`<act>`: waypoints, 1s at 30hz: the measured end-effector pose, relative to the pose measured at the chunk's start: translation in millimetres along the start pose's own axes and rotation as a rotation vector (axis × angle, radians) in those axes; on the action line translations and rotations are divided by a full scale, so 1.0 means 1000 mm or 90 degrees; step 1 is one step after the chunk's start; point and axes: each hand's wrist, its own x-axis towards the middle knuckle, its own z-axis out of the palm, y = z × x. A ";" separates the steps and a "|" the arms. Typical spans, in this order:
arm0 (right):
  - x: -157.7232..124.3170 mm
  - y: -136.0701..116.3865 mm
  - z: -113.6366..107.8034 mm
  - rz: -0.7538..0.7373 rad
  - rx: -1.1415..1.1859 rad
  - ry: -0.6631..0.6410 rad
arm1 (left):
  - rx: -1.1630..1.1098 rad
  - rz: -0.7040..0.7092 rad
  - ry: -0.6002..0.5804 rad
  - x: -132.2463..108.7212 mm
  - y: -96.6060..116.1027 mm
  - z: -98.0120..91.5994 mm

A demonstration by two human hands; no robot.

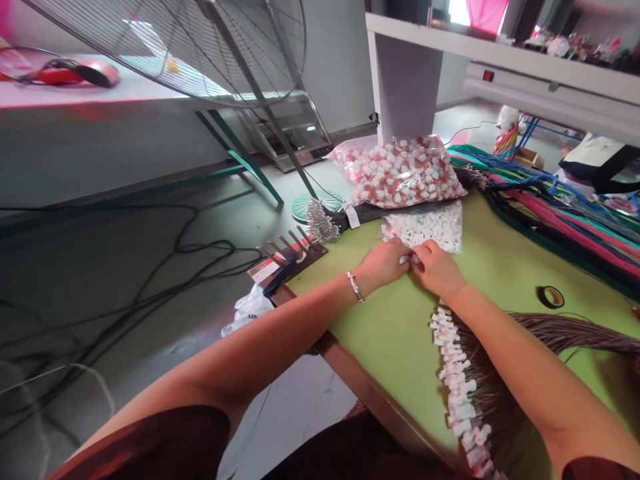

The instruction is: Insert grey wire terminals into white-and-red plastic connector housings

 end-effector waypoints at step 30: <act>0.005 -0.012 0.000 0.162 -0.136 -0.098 | -0.019 -0.080 0.081 -0.010 -0.060 -0.035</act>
